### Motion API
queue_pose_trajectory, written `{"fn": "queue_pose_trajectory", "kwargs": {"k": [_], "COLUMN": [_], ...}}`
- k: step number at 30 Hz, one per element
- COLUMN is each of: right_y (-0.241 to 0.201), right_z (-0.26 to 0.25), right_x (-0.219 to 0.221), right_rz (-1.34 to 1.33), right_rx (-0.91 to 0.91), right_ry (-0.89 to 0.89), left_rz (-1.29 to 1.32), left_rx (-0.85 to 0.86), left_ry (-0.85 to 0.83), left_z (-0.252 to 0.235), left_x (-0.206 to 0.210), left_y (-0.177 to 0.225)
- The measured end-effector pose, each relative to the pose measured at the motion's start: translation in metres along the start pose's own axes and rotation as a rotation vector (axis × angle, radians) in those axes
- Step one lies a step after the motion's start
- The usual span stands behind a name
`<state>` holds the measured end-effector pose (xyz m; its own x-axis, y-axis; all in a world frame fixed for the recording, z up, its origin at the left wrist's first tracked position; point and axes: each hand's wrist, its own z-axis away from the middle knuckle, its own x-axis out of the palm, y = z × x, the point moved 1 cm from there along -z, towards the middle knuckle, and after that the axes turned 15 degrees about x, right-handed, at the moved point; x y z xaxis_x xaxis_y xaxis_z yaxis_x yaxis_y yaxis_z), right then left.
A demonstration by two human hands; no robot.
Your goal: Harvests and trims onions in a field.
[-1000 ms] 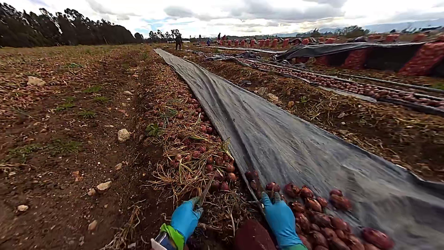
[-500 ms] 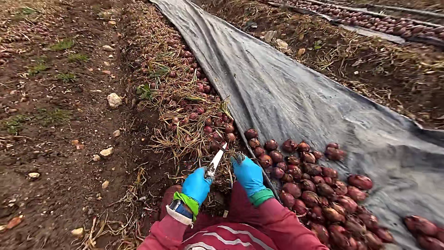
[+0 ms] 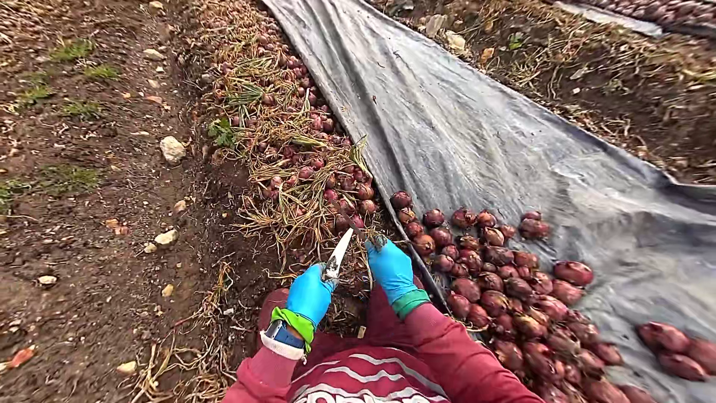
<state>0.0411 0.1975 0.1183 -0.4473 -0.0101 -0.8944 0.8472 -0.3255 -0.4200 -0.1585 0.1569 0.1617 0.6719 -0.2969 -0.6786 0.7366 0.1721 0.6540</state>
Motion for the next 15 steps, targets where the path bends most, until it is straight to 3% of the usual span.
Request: {"fn": "queue_pose_trajectory", "kwargs": {"k": [3,4,7,9,10,13,15], "right_y": [-0.008,-0.009,0.027,0.052,0.052,0.033,0.036], "right_z": [0.024,0.013,-0.052,-0.073,-0.063,0.005,0.021], "right_x": [-0.002,-0.006,-0.017,-0.018,-0.02,-0.011,0.015], "right_rz": [-0.011,-0.006,-0.128,-0.477,-0.665,-0.976,-0.75], "right_rx": [-0.174,-0.151,0.278,0.481,0.495,0.265,0.074], "right_ry": [0.026,0.002,-0.033,0.098,0.134,0.104,0.192], "left_rz": [-0.014,-0.014,0.243,0.576,0.684,0.804,0.768], "left_rx": [0.014,0.021,0.04,0.066,0.054,0.001,0.025], "left_ry": [-0.006,-0.019,0.016,0.063,0.051,-0.037,-0.173], "left_z": [-0.006,-0.008,0.01,0.011,0.006,-0.004,-0.01], "left_x": [-0.01,-0.014,-0.01,-0.017,-0.022,-0.008,0.006], "left_y": [0.002,0.003,-0.003,0.003,0.007,0.022,0.042]}}
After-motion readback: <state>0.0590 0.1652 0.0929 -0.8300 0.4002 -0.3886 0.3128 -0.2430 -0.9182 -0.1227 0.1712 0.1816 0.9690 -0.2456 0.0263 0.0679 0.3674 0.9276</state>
